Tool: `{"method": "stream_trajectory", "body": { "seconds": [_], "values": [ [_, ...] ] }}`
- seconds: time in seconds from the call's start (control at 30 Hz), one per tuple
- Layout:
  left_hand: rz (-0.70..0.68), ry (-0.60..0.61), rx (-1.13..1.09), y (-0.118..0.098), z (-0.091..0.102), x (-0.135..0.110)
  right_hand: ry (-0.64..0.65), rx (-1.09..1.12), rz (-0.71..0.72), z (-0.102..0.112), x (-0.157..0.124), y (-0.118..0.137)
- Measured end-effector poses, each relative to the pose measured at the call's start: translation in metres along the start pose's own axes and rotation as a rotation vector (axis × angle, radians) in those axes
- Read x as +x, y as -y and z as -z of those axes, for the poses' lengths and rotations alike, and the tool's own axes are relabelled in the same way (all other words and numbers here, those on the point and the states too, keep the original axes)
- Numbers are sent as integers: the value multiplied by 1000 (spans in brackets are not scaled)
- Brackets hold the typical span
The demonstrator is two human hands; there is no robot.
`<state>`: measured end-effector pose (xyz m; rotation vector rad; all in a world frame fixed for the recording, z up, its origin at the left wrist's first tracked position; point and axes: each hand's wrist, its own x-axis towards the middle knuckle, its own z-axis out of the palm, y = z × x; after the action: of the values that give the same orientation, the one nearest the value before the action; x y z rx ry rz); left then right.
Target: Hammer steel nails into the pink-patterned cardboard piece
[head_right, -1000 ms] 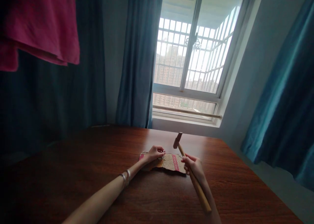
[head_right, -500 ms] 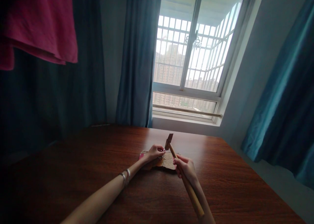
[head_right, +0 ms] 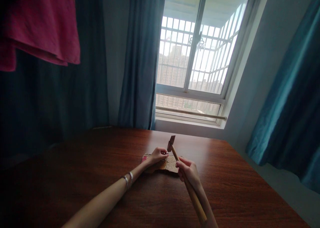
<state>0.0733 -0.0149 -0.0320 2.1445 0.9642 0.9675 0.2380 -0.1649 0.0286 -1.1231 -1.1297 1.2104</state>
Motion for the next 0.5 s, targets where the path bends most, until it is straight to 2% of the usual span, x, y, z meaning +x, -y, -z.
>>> {"method": "stream_trajectory", "body": {
  "seconds": [0.23, 0.5],
  "values": [
    [-22, -10, -1, 2, -1, 0, 11, -43, 26, 2, 3, -7],
    [18, 2, 10, 2, -1, 0, -10, -16, 10, -1, 2, -3]
  ]
}}
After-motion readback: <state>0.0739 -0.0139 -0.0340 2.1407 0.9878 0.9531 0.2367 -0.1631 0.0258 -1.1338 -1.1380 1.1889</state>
